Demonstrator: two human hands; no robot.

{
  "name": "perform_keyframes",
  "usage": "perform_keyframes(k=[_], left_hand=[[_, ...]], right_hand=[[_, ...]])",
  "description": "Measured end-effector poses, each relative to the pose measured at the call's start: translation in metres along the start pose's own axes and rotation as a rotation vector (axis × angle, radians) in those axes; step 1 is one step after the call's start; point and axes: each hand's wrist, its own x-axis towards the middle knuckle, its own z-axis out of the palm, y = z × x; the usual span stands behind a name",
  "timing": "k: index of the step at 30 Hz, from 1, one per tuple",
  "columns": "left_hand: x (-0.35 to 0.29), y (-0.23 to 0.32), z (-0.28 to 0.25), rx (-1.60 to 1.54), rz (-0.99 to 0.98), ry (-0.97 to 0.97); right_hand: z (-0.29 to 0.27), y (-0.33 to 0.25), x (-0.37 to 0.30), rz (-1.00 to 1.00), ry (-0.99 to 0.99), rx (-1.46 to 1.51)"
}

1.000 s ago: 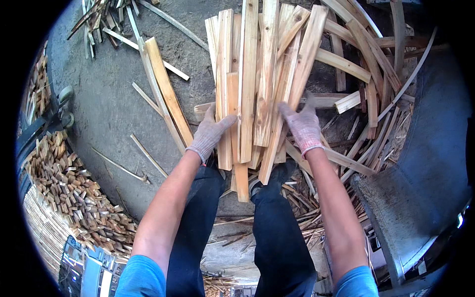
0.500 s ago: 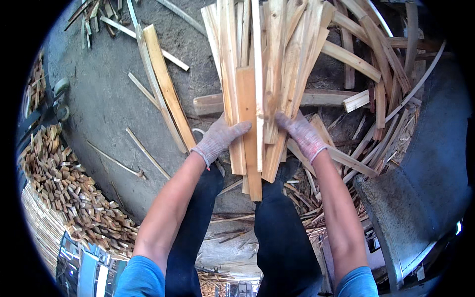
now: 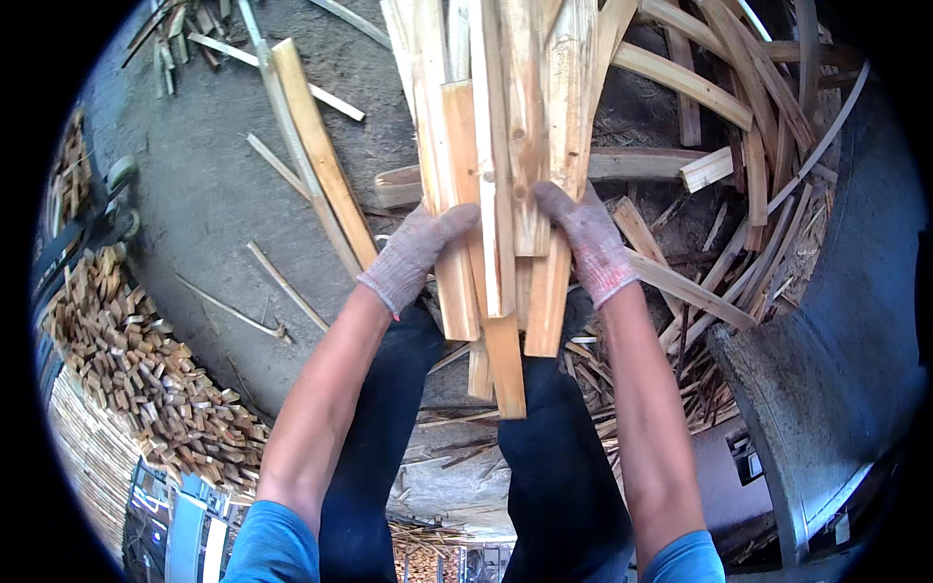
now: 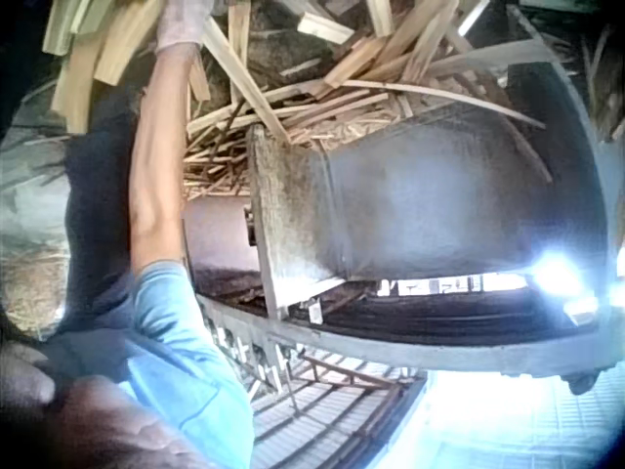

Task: The person gathers scattered wooden planks from the floor of a workshop and arranges them into neat stacks. The worker repeatedly picks up bundles of wood, aligns them, and places them onto a growing pile, clearing the surrounding area.

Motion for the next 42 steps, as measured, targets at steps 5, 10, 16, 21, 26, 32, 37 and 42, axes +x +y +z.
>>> perform_keyframes(k=[5,10,16,21,26,32,37,42], left_hand=[[-0.025,0.023,0.017,0.008,0.007,0.088],[-0.051,0.06,0.036,-0.008,-0.07,0.128],[-0.115,0.069,0.08,0.191,0.03,0.108],[-0.21,0.047,0.143,0.287,0.085,0.182],[-0.293,-0.018,0.182,-0.179,-0.05,0.227],[-0.346,-0.031,0.199,-0.484,-0.048,0.328],[-0.372,-0.063,0.196,-0.403,-0.069,0.558],[-0.404,-0.108,0.21,-0.483,-0.034,0.743]], right_hand=[[0.009,-0.04,-0.032,0.092,-0.097,0.142],[0.016,-0.072,-0.049,0.053,-0.105,0.121],[-0.003,-0.117,-0.116,-0.006,-0.152,-0.27],[-0.034,-0.126,-0.213,0.183,-0.192,-0.439],[-0.049,-0.099,-0.301,0.34,-0.18,-0.273],[-0.013,-0.119,-0.339,0.453,-0.185,-0.026],[0.031,-0.142,-0.349,0.38,-0.389,-0.117],[0.095,-0.176,-0.39,0.341,-0.582,-0.274]])
